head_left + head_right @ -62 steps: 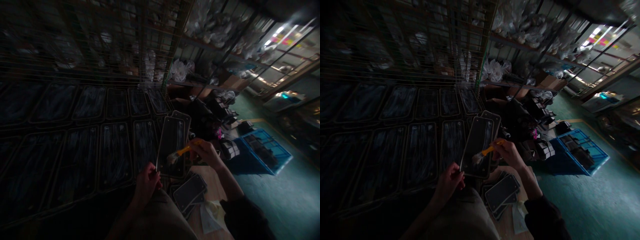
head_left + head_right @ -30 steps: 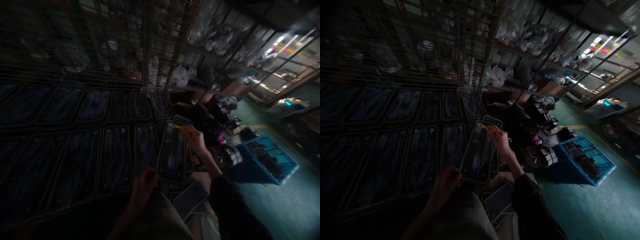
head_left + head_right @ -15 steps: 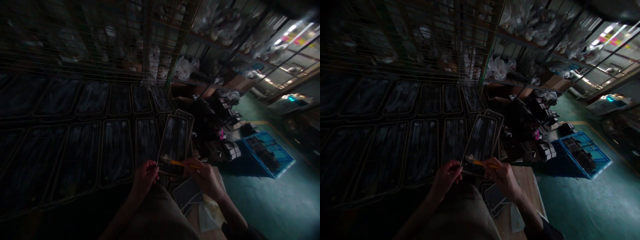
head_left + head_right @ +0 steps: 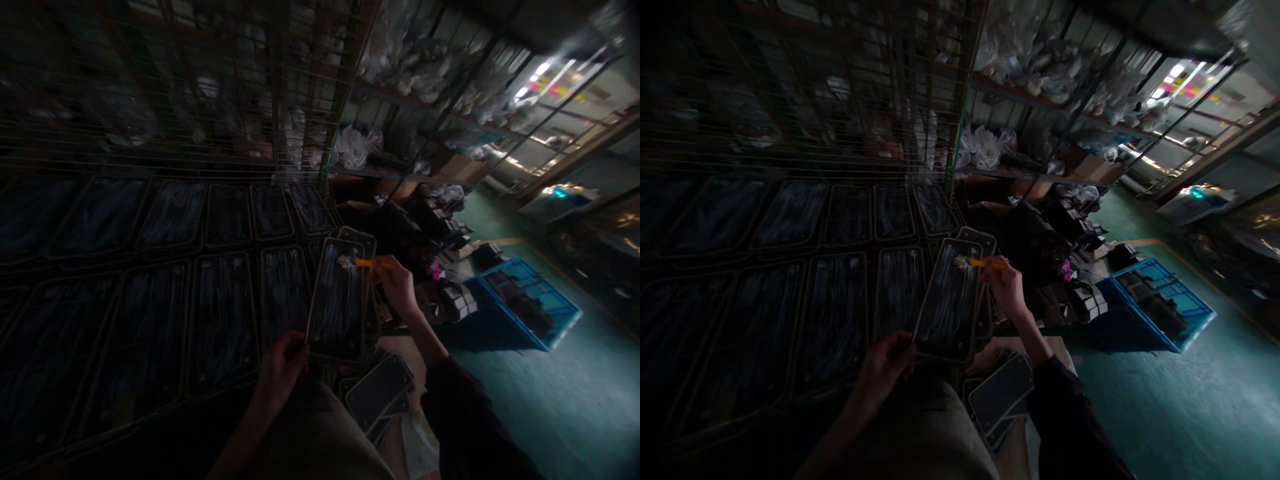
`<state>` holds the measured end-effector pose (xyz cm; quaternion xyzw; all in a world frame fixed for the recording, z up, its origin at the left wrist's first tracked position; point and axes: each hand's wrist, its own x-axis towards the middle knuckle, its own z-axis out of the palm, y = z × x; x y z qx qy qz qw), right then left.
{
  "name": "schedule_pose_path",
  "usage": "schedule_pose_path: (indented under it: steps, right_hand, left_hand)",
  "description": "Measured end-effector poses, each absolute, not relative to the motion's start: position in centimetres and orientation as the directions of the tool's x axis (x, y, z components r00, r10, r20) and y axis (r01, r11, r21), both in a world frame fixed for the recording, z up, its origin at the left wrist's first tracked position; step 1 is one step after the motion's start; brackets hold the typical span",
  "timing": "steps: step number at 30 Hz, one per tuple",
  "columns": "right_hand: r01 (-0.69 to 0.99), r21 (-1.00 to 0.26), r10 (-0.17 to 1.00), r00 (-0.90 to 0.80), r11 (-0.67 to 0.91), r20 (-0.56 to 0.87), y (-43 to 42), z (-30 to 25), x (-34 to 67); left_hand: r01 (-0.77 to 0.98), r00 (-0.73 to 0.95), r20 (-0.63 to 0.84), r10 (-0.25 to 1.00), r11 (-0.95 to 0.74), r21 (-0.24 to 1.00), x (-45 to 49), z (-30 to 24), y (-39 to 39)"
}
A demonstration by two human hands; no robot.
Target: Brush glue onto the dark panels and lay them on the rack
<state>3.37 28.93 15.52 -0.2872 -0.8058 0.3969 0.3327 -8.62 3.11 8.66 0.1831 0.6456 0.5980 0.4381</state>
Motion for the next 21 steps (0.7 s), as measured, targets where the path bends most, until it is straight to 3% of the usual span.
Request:
schedule_pose_path:
  steps: [4,8,14,17,21]
  right_hand:
    - [0.264,-0.671,0.650,-0.632,0.693,0.422,30.8,14.6,1.7]
    - [0.270,-0.579,0.544,-0.751,0.769,0.374,29.2,14.5,2.5]
    - [0.275,-0.700,0.532,-0.829,0.659,0.175,25.1,18.3,6.0]
    - [0.243,-0.764,0.611,-0.755,0.597,0.237,26.1,19.3,5.3]
    - [0.259,-0.684,0.627,-0.688,0.682,0.365,29.7,17.4,2.5]
  left_hand:
    - [-0.305,-0.538,-0.353,0.765,0.213,0.928,-8.6,8.4,3.1]
    - [-0.322,-0.556,-0.360,0.749,0.205,0.924,-8.5,8.2,3.2]
    - [-0.353,-0.558,-0.410,0.721,0.241,0.904,-8.4,8.7,3.3]
    - [-0.332,-0.552,-0.408,0.728,0.256,0.908,-8.4,8.8,3.3]
    - [-0.320,-0.537,-0.387,0.749,0.243,0.916,-8.4,8.7,3.2]
